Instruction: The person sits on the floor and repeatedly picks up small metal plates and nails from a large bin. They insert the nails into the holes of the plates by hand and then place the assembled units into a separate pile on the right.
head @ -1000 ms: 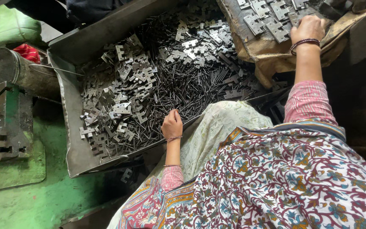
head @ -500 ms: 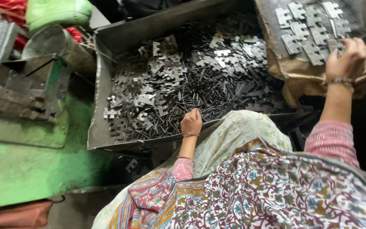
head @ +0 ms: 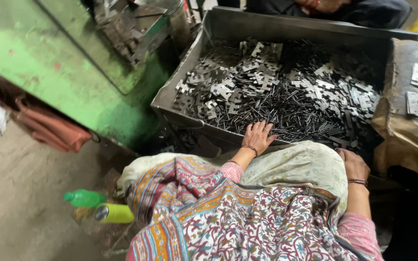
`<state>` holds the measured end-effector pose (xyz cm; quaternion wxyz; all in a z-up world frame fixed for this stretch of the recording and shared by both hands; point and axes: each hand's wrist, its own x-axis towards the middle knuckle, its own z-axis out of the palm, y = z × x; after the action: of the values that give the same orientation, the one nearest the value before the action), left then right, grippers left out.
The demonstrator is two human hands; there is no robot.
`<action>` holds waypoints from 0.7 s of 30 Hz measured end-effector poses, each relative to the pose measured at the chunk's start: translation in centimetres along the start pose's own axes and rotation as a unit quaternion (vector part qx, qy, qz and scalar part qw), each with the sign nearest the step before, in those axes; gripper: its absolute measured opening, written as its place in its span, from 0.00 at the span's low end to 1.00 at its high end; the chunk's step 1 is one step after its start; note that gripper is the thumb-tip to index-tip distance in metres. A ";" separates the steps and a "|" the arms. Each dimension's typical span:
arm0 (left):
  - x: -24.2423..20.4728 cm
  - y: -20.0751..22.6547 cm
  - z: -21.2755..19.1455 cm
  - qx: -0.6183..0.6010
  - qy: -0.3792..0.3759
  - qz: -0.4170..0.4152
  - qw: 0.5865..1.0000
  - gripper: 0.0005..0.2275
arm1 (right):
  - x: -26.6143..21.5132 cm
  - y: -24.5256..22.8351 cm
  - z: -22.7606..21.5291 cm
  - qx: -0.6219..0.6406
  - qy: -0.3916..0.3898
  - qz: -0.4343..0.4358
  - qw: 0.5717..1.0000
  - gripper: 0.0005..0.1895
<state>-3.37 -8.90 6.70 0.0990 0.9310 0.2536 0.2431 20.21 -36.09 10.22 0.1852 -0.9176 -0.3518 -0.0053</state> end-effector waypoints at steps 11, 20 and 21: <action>-0.6 0.2 0.6 0.039 -0.064 -0.059 0.995 0.25 | 0.1 0.6 0.3 -0.074 -0.010 -0.095 0.993 0.21; -0.3 1.2 -1.2 0.058 -0.134 -0.083 0.986 0.26 | -0.2 1.0 0.8 -0.119 -0.001 -0.109 0.987 0.19; -0.3 1.3 -1.3 0.061 -0.135 -0.085 0.985 0.26 | -0.1 1.0 0.8 -0.125 0.002 -0.113 0.986 0.19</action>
<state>-3.75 -10.07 8.11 0.0959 0.9346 0.3303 0.0904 20.69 -36.56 9.13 0.0682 -0.8877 -0.4498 -0.0716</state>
